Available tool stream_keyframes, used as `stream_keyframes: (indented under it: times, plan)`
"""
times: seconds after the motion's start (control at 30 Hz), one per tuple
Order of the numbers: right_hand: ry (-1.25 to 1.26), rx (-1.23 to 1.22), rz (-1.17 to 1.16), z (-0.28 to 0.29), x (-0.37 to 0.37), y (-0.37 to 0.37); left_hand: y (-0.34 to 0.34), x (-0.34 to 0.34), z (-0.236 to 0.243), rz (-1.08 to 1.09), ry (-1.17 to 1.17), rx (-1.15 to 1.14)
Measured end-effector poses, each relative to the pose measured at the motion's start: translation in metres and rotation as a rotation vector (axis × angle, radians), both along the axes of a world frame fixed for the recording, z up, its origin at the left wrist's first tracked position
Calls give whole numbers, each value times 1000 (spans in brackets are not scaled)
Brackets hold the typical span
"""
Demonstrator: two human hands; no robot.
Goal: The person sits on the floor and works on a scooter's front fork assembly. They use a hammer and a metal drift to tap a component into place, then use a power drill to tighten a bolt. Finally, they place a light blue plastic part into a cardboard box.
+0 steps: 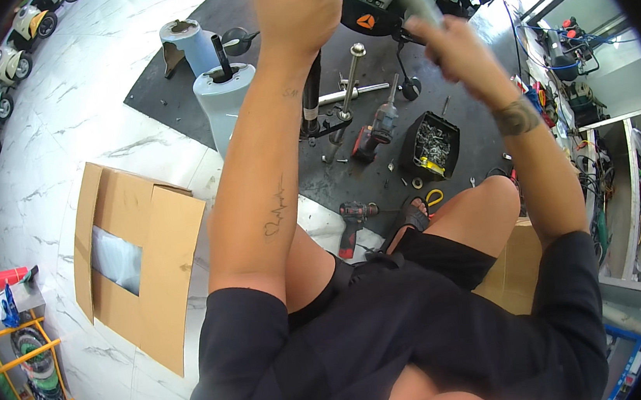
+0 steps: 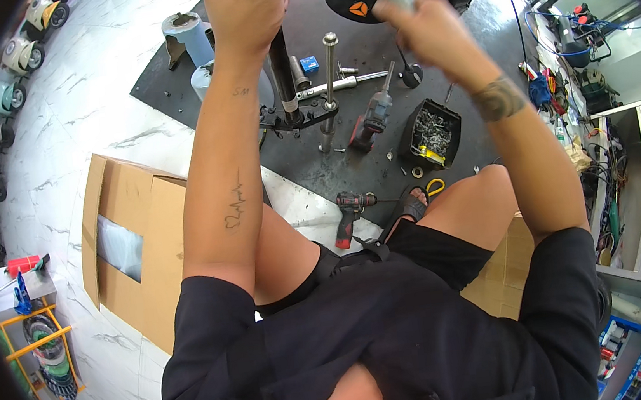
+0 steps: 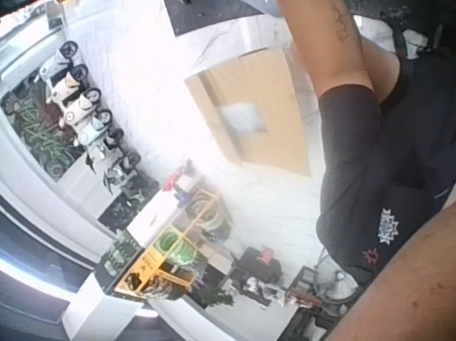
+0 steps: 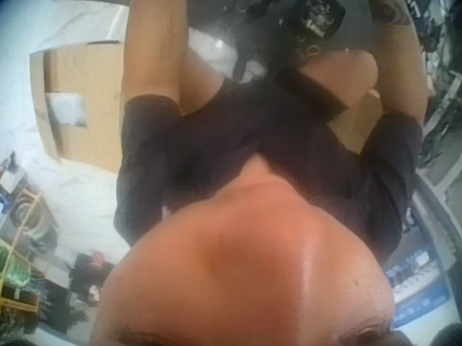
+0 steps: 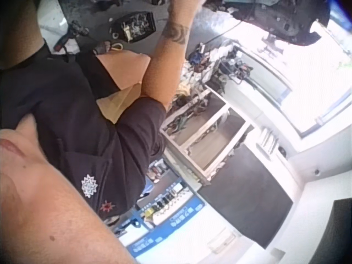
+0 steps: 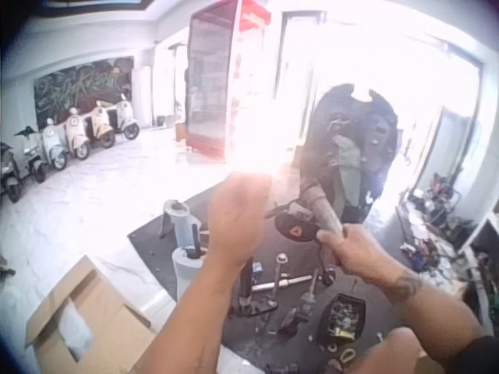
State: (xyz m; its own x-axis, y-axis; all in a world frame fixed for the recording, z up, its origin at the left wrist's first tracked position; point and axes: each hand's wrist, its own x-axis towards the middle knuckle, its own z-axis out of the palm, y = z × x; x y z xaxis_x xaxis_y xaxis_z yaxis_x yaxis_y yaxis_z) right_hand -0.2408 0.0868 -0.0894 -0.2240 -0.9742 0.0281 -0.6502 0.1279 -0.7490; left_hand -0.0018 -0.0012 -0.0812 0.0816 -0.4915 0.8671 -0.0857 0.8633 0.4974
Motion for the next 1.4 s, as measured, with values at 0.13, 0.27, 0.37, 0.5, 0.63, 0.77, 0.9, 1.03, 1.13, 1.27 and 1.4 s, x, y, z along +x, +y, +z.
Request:
stream_keyframes:
  times: [0.13, 0.27, 0.37, 0.5, 0.63, 0.77, 0.9, 1.03, 1.13, 1.27, 1.4]
  plan:
    - [-106, -221, -45, 82, -1, 12, 5, -2, 4, -155, 2, 353]
    - [56, -179, 58, 114, 36, 42, 5, -14, 7, -135, 78, 118]
    - [147, -108, 86, 85, 52, 58, 6, -21, 7, -115, 101, 50]
    - [98, -43, 43, 57, 53, 65, 8, -24, 7, -91, 27, 126]
    - [69, -209, -65, 29, 79, 80, 1, -34, 13, 39, 273, -59]
    - [398, 90, -43, -30, 104, 86, -5, -26, 15, 72, 189, -158]
    - [249, 70, -65, -54, 85, 81, 4, -9, 11, -194, 63, 276]
    - [210, -53, -105, -17, 76, 90, 7, -6, 10, -132, -34, 222]
    - [87, -221, -86, 23, 81, 95, 2, -17, 7, -104, 175, 49]
    - [111, -254, -109, 22, 98, 90, -7, -23, 6, 40, 222, -102]
    - [502, 123, -27, -21, 115, 83, -2, -15, 6, 49, 58, -157]
